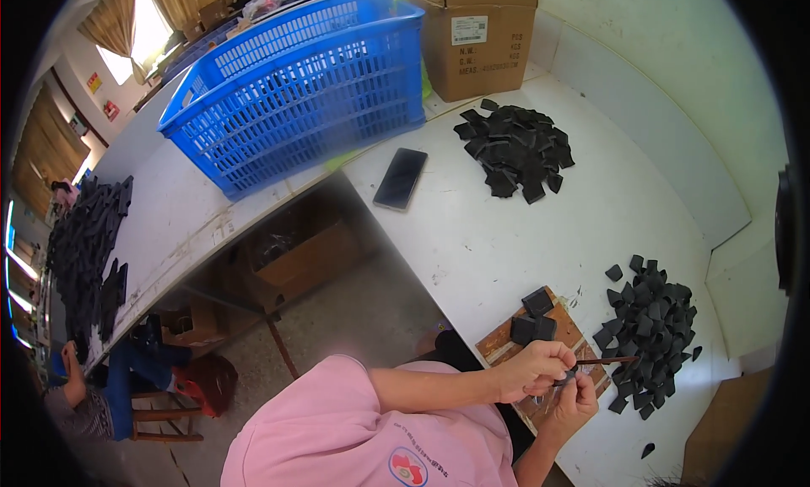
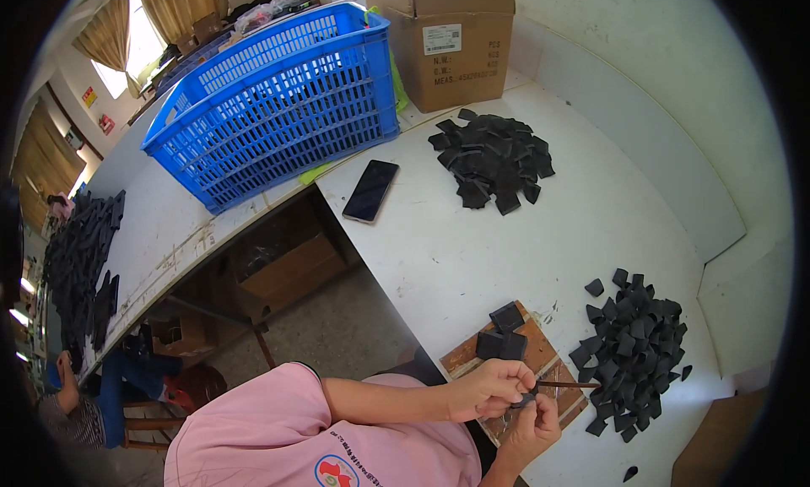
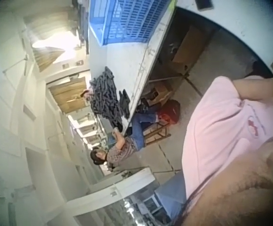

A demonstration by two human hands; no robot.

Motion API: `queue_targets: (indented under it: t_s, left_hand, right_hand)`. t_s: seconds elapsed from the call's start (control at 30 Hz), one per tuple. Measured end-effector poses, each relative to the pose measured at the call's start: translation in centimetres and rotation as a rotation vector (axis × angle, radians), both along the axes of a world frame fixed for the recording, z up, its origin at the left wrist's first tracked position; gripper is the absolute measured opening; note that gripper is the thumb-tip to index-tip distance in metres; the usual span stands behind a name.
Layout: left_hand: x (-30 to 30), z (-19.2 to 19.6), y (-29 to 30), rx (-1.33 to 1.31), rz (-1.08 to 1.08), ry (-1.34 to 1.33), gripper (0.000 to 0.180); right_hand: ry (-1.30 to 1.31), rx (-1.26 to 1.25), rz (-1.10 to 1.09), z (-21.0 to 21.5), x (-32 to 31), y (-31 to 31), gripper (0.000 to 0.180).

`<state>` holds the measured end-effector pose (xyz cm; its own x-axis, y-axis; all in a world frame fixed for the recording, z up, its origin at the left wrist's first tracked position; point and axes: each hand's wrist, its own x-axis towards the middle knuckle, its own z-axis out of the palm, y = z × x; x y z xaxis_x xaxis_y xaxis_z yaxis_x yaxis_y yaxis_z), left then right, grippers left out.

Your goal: Cleaning and trimming the edges of small black rubber pieces using a handheld scraper tool at a production workbench.

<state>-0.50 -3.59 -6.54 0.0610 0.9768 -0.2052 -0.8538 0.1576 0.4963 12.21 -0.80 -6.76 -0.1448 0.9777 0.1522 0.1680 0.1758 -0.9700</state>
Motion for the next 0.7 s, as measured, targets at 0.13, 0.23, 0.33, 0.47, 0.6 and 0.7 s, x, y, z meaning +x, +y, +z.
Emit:
queue_targets:
  t_s: [0.13,0.23,0.33,0.47,0.6,0.7]
  left_hand:
    - [-0.1,0.8,0.1,0.055,0.047,0.491,0.014]
    - [1.2,1.6,-0.5,0.126,0.413,0.873,0.009]
    - [1.2,2.0,-0.9,0.060,0.401,0.841,0.010]
    - [-0.5,1.7,0.3,-0.083,0.157,0.328,0.013]
    - [-2.3,5.2,1.9,0.087,-0.220,-0.332,0.017]
    - [-2.4,7.1,3.7,0.142,-0.224,-0.348,0.018]
  right_hand:
    - [0.856,-0.697,0.180,0.3,1.1,0.1,0.009]
    - [1.186,-0.927,0.377,0.3,0.0,-0.3,0.013]
    - [0.926,-0.832,0.397,1.0,-0.3,0.2,0.008]
    - [0.599,-0.646,0.401,1.0,0.7,0.7,0.012]
    - [0.452,-0.407,0.360,6.8,0.3,2.8,0.015]
    - [0.278,-0.079,0.397,9.8,0.0,5.5,0.017]
